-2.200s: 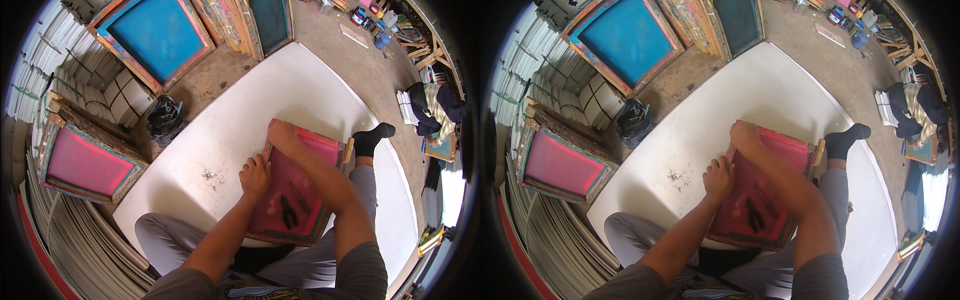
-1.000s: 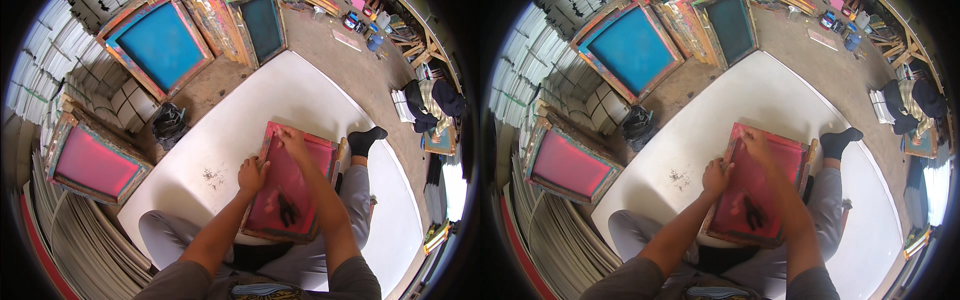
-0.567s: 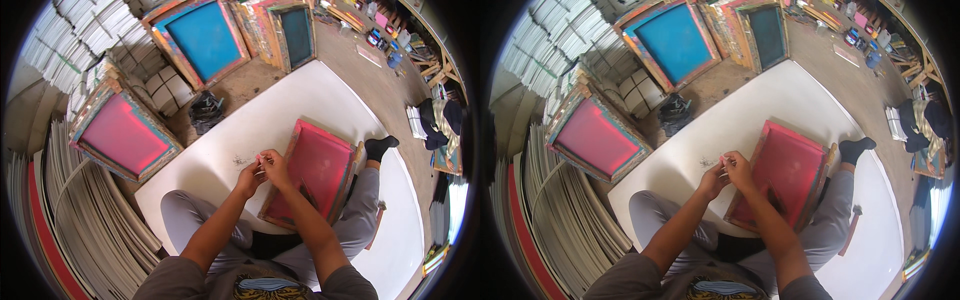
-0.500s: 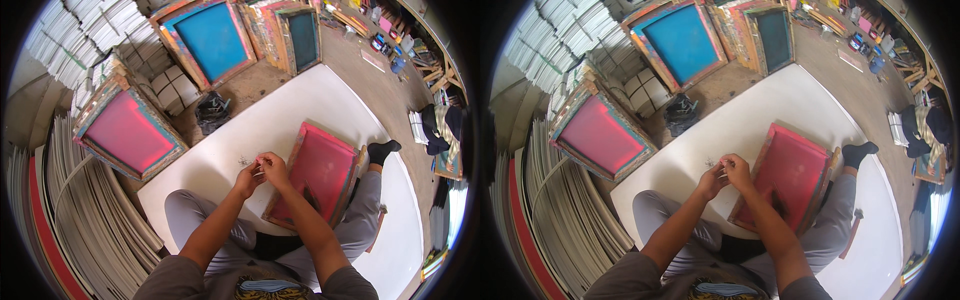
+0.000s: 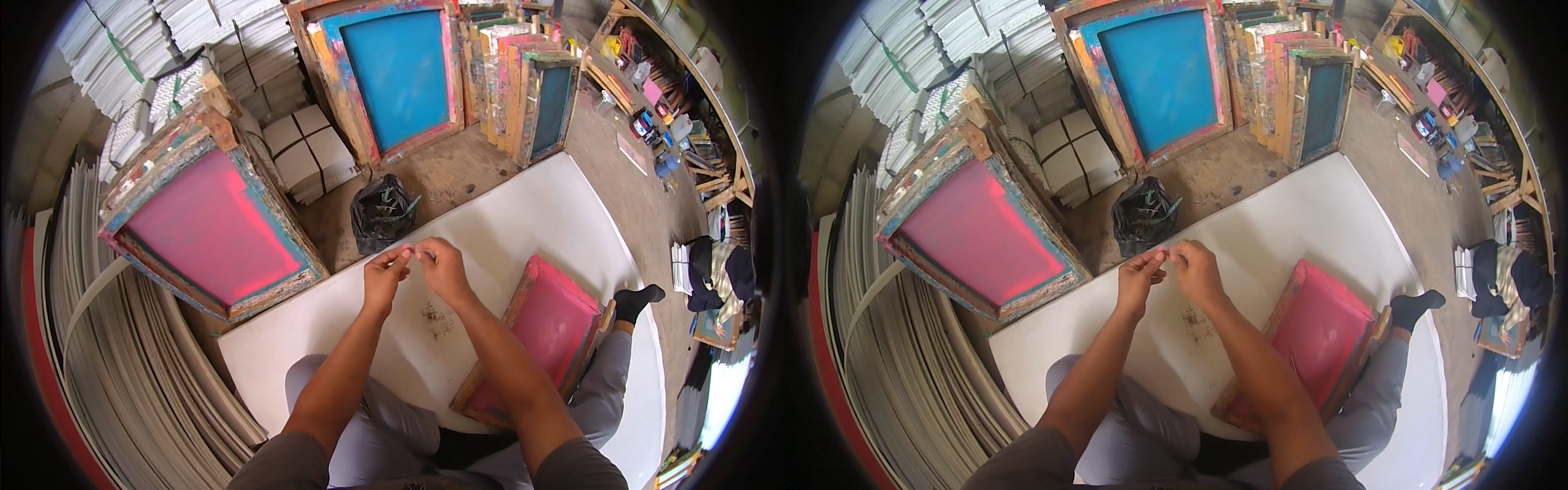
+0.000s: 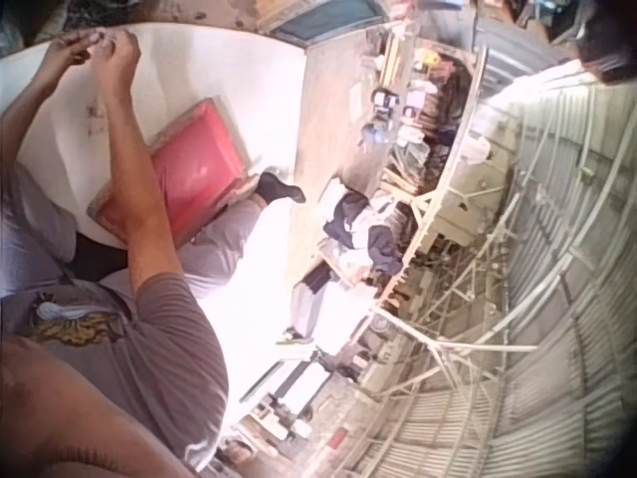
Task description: The person sits on the floor and uses pliers to remove staples from the edge of a pink screen printing frame. They then use a screwdriver to adjust or tighten screws on the frame's corner joints.
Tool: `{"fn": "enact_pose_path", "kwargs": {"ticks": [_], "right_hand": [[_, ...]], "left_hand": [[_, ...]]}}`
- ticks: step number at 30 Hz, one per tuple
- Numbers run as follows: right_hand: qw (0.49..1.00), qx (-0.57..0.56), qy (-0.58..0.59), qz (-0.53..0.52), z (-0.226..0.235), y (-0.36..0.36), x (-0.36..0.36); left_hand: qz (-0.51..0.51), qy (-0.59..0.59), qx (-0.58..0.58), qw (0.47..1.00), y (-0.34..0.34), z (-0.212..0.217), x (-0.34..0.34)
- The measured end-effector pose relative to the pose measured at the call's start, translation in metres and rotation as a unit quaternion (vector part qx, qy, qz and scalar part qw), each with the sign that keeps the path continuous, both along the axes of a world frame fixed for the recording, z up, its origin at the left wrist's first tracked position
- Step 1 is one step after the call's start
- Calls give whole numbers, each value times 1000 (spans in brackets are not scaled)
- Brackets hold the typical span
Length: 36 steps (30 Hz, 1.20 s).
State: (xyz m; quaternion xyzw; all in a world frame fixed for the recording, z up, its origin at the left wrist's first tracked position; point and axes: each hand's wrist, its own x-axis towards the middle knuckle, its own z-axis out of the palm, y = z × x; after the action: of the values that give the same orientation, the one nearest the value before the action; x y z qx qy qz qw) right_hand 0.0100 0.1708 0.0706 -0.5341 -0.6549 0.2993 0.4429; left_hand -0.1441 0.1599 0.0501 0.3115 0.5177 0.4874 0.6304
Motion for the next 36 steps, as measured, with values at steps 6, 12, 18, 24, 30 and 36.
{"fn": "enact_pose_path", "kwargs": {"ticks": [6, 12, 18, 24, 30, 36], "right_hand": [[984, -64, 161, -43, -3, 82, -30], [1000, 22, 0, -2, -28, 124, -80], [915, -154, -365, 70, -20, 119, -82], [967, 32, -246, 60, -16, 100, -57], [981, 46, -117, -151, -8, 4, -20], [892, -257, -237, -286, -68, -183, -38]], "left_hand": [[11, 440, 179, 880, 6, 11, -2], [-58, 533, 172, 826, 3, -5, -2], [-15, 476, 179, 861, 5, 2, -7], [-14, 487, 236, 841, 7, 6, -5], [-14, 528, 303, 793, -4, 8, 4], [-69, 500, 307, 807, -21, 8, 10]]}}
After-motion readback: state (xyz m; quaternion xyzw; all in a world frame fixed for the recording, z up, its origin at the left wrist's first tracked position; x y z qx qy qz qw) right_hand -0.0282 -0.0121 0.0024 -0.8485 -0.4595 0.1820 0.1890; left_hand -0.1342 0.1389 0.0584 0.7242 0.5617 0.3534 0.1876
